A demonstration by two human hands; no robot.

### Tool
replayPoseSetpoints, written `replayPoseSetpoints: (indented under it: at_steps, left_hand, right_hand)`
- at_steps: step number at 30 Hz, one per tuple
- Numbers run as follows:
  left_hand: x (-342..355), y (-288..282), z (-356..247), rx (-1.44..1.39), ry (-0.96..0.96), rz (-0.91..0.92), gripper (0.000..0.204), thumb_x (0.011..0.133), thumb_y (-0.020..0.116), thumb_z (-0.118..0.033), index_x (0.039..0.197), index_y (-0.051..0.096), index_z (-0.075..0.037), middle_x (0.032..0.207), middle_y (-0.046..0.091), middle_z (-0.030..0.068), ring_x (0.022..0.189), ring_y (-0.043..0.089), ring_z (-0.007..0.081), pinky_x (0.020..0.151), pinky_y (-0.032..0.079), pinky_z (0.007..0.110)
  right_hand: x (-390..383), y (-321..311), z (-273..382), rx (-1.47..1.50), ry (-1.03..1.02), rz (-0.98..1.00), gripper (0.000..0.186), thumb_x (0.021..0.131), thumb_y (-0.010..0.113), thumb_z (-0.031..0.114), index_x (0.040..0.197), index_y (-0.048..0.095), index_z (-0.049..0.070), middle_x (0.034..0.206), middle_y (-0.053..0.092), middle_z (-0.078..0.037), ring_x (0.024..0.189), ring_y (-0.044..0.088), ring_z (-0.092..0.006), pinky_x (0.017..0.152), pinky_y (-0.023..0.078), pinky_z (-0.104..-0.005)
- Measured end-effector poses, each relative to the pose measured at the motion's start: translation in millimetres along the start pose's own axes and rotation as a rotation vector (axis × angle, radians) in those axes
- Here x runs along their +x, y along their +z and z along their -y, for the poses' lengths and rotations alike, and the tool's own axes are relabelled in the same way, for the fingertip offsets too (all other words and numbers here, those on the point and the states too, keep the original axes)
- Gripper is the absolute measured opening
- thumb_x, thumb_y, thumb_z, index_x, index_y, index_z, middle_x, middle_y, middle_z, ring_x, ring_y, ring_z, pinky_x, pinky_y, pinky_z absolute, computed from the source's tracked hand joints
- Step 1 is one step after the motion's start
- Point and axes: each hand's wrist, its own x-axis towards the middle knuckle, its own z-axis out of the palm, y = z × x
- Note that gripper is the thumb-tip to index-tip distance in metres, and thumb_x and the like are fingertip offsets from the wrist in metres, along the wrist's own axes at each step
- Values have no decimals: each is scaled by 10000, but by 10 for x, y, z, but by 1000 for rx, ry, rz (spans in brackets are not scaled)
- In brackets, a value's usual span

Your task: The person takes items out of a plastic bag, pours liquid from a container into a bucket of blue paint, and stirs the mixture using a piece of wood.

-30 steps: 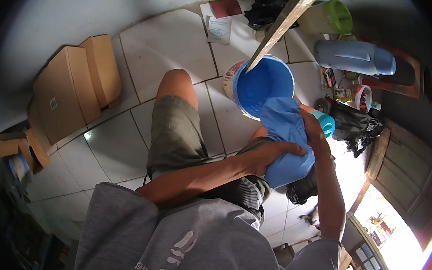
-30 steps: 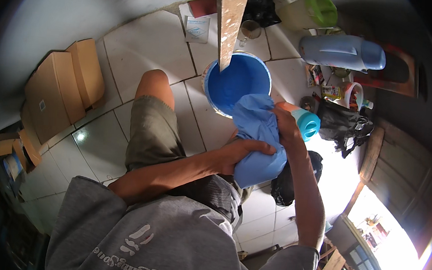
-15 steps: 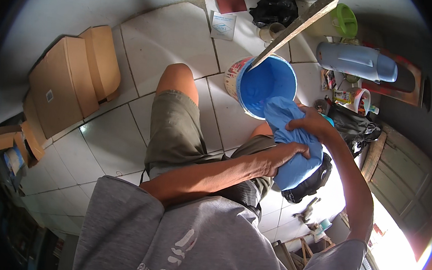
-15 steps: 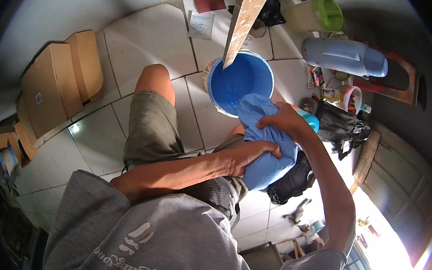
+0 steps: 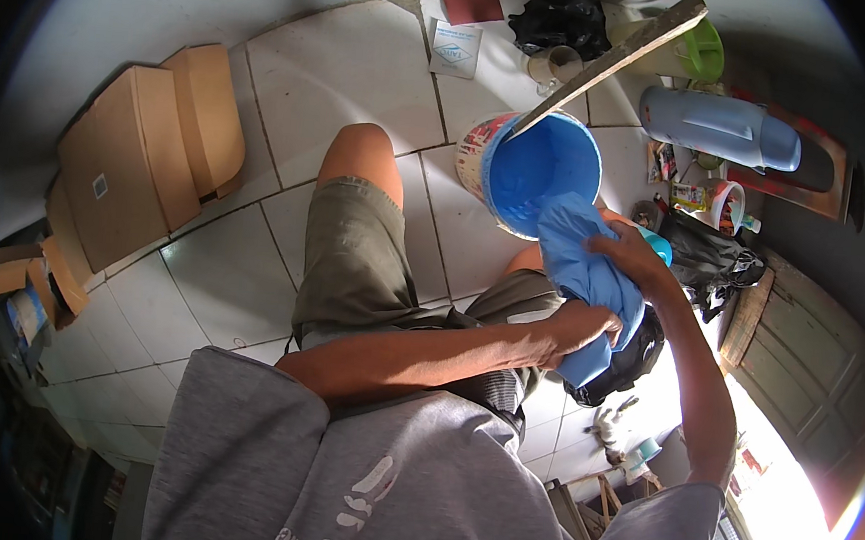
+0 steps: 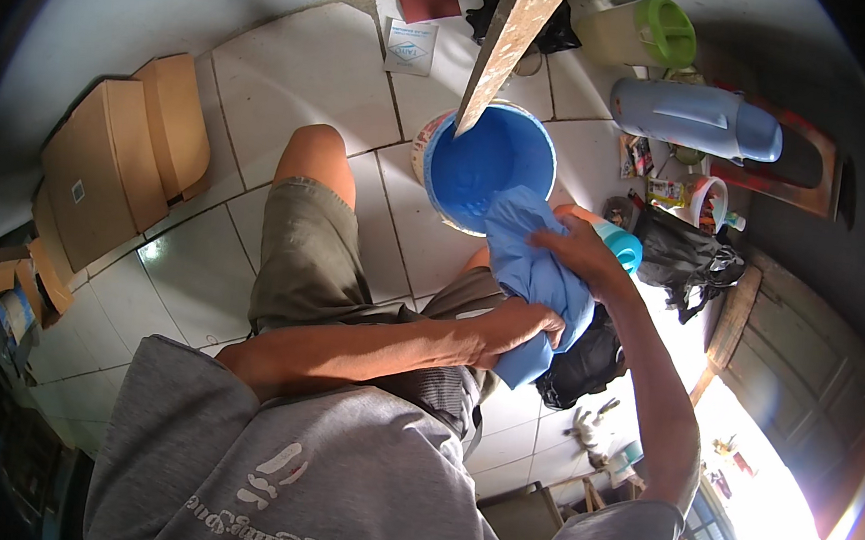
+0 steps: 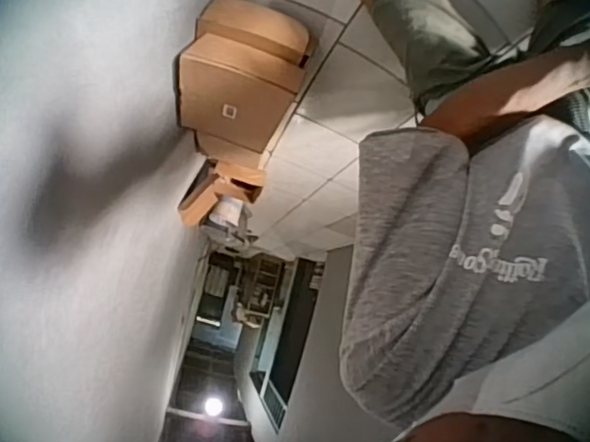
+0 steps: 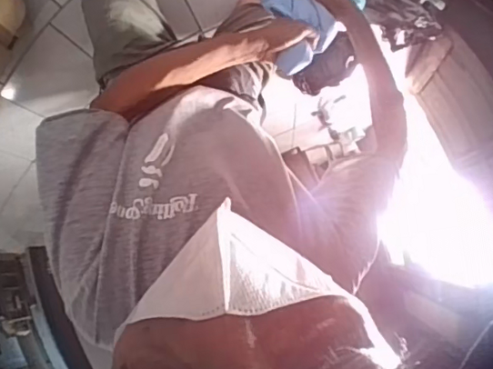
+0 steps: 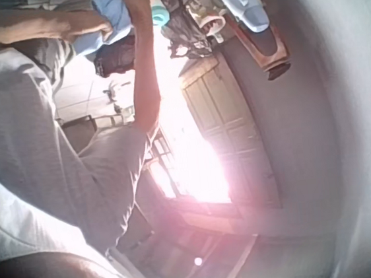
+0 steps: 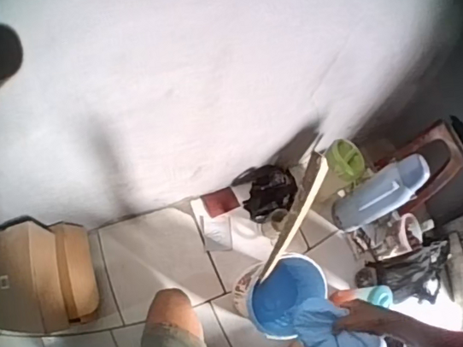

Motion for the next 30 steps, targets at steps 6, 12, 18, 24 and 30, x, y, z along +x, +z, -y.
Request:
replayPoseSetpoints:
  at_steps: [6, 12, 18, 24, 30]
  left_hand:
    - [-15, 21, -10, 21, 30, -44, 157, 629, 581, -180, 703, 513, -60, 616, 494, 44, 505, 480, 146, 454, 418, 308]
    - [47, -43, 43, 36, 35, -26, 157, 629, 577, -183, 708, 514, -63, 613, 493, 43, 511, 486, 146, 460, 422, 306]
    - [147, -116, 117, 30, -16, -31, 154, 630, 571, -196, 707, 516, -74, 635, 501, 43, 535, 501, 148, 484, 431, 306]
    - [96, -121, 104, -165, -25, -223, 356, 587, 585, -260, 853, 521, -33, 782, 525, 87, 669, 525, 181, 574, 436, 343]
    - [289, -366, 175, -335, 262, -269, 806, 665, 534, -607, 1227, 364, -55, 1184, 432, 130, 1087, 426, 231, 903, 355, 401]
  right_hand:
    - [-64, 148, 330, -694, -166, -121, 987, 533, 723, 402, 1276, 280, -75, 1100, 516, -267, 996, 549, -319, 847, 438, -333]
    - [74, 269, 372, -972, -133, -117, 897, 471, 714, 372, 1177, 393, -77, 1017, 547, -264, 922, 565, -369, 829, 446, -368]
    - [104, 257, 291, -812, -301, -226, 401, 589, 613, 171, 906, 540, -64, 864, 586, -274, 817, 590, -384, 760, 464, -398]
    - [109, 190, 143, -553, -363, -315, 285, 628, 555, 110, 882, 593, -14, 855, 602, -226, 832, 590, -352, 760, 455, -383]
    - [153, 172, -38, -441, -435, -432, 275, 658, 527, 104, 895, 589, -19, 832, 601, -223, 815, 594, -337, 751, 451, -376]
